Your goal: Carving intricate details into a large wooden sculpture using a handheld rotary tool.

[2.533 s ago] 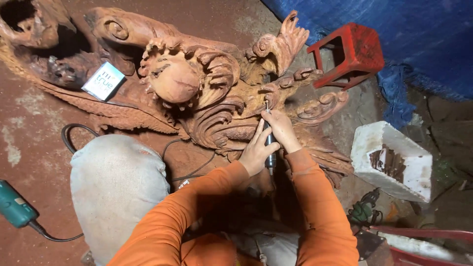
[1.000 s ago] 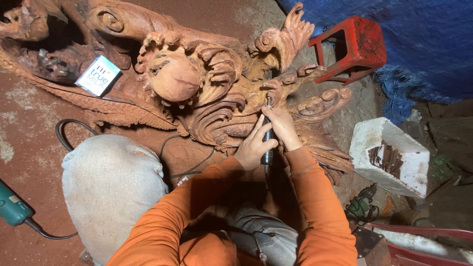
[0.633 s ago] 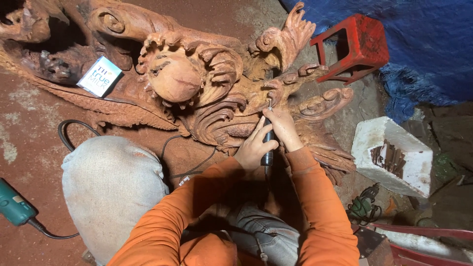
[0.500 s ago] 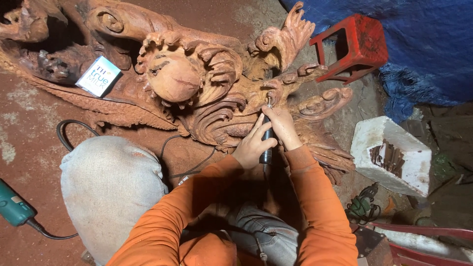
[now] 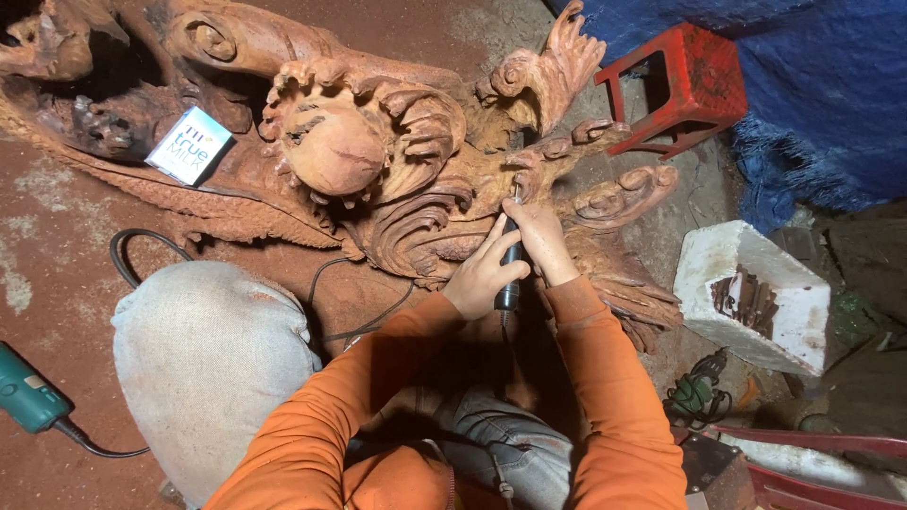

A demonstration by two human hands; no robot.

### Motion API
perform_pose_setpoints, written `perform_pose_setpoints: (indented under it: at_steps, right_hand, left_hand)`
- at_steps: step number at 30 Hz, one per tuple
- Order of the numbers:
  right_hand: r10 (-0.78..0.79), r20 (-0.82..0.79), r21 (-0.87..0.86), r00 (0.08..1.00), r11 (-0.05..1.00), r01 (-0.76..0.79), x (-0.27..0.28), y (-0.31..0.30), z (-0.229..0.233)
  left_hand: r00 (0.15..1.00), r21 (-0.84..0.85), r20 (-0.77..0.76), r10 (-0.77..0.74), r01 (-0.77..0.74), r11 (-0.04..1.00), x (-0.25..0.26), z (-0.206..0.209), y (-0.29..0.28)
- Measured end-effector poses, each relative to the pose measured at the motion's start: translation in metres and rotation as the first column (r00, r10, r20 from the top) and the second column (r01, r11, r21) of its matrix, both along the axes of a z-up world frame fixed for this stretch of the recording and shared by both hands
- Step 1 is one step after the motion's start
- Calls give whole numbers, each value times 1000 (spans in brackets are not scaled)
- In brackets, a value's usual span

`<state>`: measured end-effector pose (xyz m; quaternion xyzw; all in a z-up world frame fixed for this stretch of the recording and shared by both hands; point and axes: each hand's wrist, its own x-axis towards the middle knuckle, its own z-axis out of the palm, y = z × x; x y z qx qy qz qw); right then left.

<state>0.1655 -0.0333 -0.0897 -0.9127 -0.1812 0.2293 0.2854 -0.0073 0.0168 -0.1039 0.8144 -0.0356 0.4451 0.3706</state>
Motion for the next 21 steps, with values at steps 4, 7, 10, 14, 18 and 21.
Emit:
perform_pose_setpoints:
  at_steps: [4, 7, 10, 14, 18, 21]
  right_hand:
    - [10, 3, -2, 1000, 1000, -10, 1, -1, 4]
    - [-2, -9, -16, 1000, 1000, 2, -9, 0, 14]
    - [-45, -23, -37, 999, 998, 44, -26, 3, 29]
    - [-67, -24, -36, 997, 997, 66, -27, 4, 27]
    - [-24, -12, -14, 1000, 1000, 24, -18, 1, 24]
    - [-23, -12, -22, 1000, 999, 23, -20, 1, 22]
  left_hand:
    - [1000, 20, -2, -5, 5, 1000, 6, -13, -2]
    - [1000, 44, 12, -8, 7, 999, 14, -32, -6]
    - [1000, 49, 15, -20, 19, 999, 11, -36, -7]
    - [998, 26, -8, -55, 55, 998, 5, -34, -3]
    - [999, 61, 19, -50, 49, 997, 12, -39, 1]
    - [999, 51, 22, -47, 46, 998, 10, -35, -1]
